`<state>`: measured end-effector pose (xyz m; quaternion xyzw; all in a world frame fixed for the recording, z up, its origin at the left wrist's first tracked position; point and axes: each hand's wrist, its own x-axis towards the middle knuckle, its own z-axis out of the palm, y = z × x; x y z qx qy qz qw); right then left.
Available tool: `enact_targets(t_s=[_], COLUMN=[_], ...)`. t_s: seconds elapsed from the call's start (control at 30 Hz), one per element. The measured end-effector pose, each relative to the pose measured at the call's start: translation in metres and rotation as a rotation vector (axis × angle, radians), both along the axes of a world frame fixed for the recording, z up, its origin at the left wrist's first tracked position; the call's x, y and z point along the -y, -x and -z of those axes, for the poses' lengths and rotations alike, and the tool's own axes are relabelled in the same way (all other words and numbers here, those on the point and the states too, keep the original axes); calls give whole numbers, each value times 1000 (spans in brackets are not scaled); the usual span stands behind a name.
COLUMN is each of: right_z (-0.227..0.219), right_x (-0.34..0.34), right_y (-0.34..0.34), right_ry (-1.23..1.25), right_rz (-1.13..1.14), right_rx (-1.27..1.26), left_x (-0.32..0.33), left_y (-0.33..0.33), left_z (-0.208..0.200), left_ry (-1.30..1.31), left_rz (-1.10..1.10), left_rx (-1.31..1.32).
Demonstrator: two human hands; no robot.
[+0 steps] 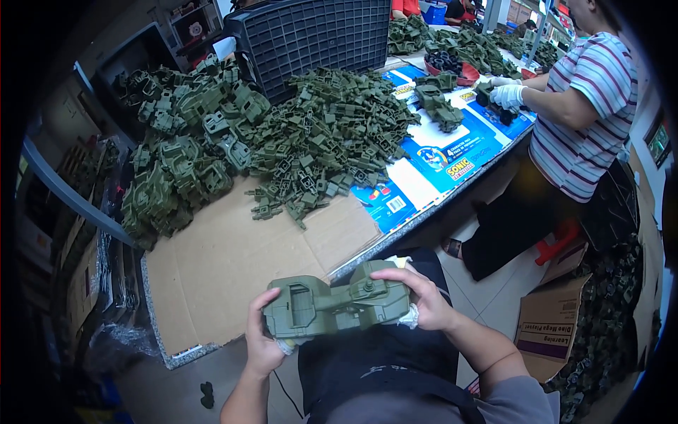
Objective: The person assembles or inspects green plastic toy tank parts by hand at a factory workstation.
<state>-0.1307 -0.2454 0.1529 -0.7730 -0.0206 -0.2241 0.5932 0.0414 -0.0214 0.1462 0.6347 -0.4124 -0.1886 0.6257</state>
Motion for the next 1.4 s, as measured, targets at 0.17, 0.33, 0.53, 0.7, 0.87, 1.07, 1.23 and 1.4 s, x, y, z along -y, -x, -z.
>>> enact_targets(t_s=[0.17, 0.33, 0.53, 0.7, 0.87, 1.07, 1.23, 1.4], right_z=[-7, -17, 14, 14, 7, -14, -53, -31], right_x=[41, 234, 468, 452, 217, 113, 36, -23], right_y=[-26, -87, -120, -141, -146, -104, -181, -221], right_ry=[238, 416, 722, 901, 1015, 875, 785, 725], right_rz=[225, 863, 1249, 1238, 616, 241, 309, 300], right_rx=[-8, 284, 23, -261, 89, -70, 320, 211], left_x=[44, 33, 19, 104, 161, 163, 126, 74], left_y=[-21, -121, -207, -273, -331, -333, -251, -140], left_z=[-8, -30, -61, -94, -80, -95, -151, -150], left_ry=[-74, -403, -501, -585, -1026, -943, -917, -908], left_rz=[21, -297, -599, -511, -70, -195, -250, 71], left_rx=[-112, 617, 938, 1648, 1954, 2075, 2060, 1850])
